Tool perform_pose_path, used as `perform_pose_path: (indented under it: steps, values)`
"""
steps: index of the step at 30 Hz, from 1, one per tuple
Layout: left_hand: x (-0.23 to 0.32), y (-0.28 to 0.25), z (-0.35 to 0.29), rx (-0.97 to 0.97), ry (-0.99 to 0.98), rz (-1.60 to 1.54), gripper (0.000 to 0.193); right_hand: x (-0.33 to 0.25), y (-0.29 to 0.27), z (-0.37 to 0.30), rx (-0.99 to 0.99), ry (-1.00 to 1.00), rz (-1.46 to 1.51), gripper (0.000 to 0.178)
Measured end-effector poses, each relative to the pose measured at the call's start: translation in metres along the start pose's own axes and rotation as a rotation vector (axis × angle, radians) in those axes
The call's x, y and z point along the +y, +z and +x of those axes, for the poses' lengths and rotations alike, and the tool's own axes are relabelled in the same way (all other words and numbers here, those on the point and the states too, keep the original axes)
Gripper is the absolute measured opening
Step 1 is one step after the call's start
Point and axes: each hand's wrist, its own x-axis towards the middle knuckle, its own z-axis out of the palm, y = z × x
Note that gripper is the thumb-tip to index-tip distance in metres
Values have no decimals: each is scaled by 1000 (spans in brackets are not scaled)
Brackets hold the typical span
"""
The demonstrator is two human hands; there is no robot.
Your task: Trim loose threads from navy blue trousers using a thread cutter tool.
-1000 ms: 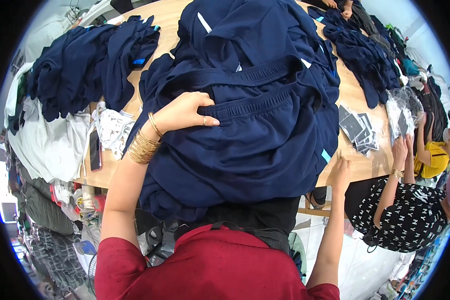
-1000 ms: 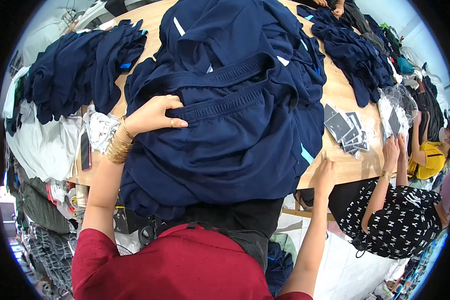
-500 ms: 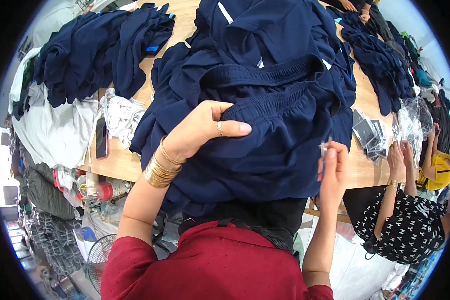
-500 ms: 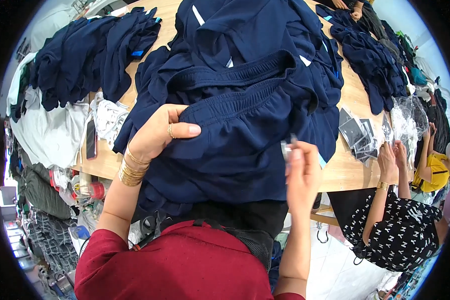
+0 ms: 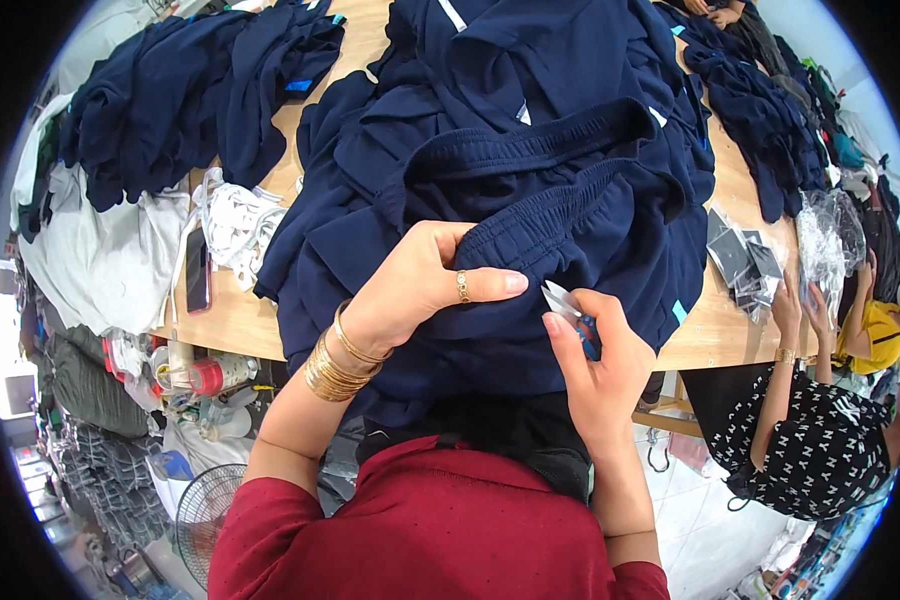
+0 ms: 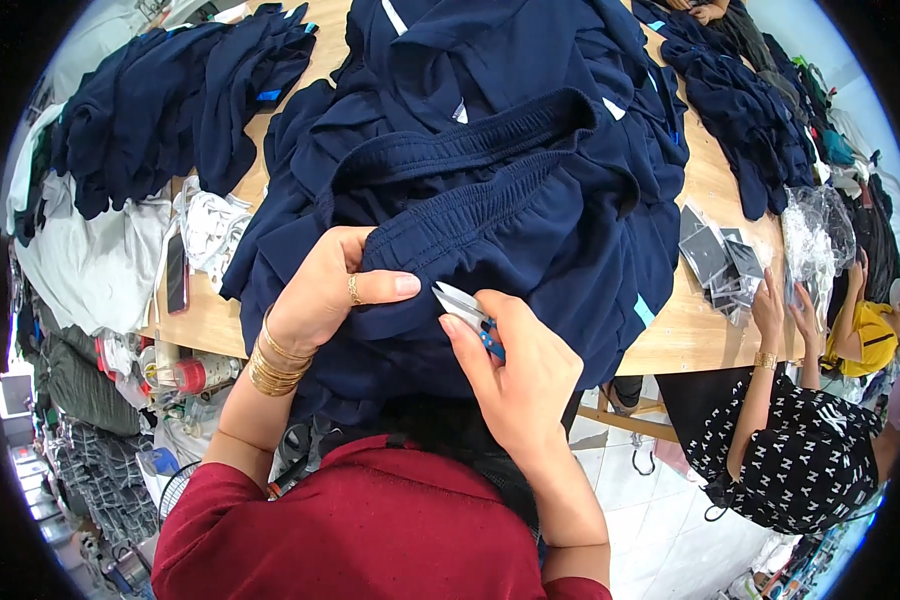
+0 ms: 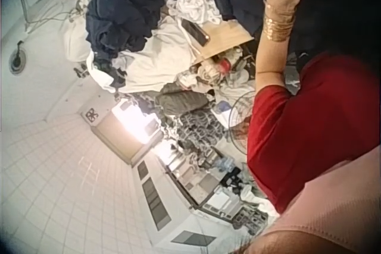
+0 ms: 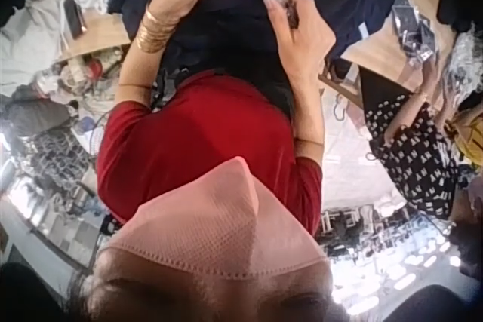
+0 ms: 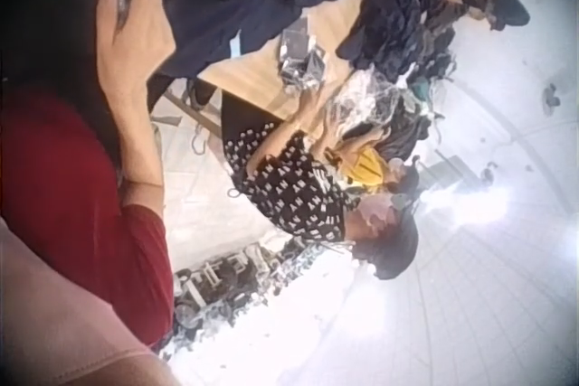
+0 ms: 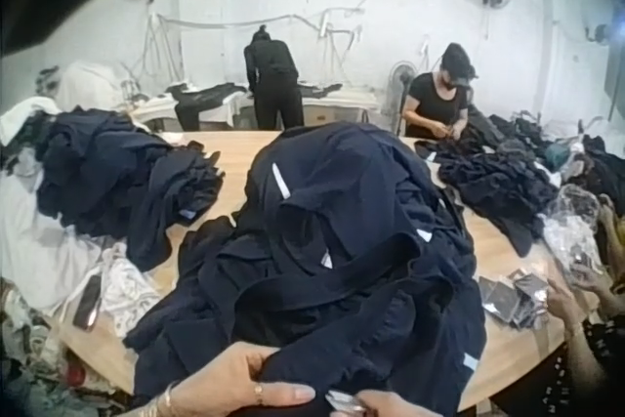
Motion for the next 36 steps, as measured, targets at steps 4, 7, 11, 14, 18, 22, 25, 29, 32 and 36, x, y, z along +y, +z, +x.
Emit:
perform_pose_path:
  steps: [4,7,11,14,18,22,25,29,32,36]
  values:
    - [-1,1,0,-6,13,6,28,-2,0,0,-1,-14,-17,24]
    - [-3,2,1,-6,7,2,27,-3,-1,2,-7,-37,-44,24]
    - [-2,4,2,1,8,-19,24,-2,-1,3,-15,-33,-60,24]
    - [-5,1,4,0,-5,-26,23,-2,0,3,-7,-44,-63,23]
    - [-8,0,6,-20,7,-62,22,-2,1,4,-16,-33,-58,22]
    - [-9,-2,4,-39,-1,-77,22,-5,1,2,-17,-26,-60,22]
    - [-7,-2,3,-43,-2,-74,22,-6,2,3,-11,-6,-31,20]
    - [-4,-1,3,-35,-4,-62,24,-4,3,3,-4,17,16,18]
    - [-4,-1,3,-21,0,-36,25,-2,1,2,-8,79,72,18]
    - [-6,-2,2,-6,101,171,29,-5,-5,3,-24,179,107,24]
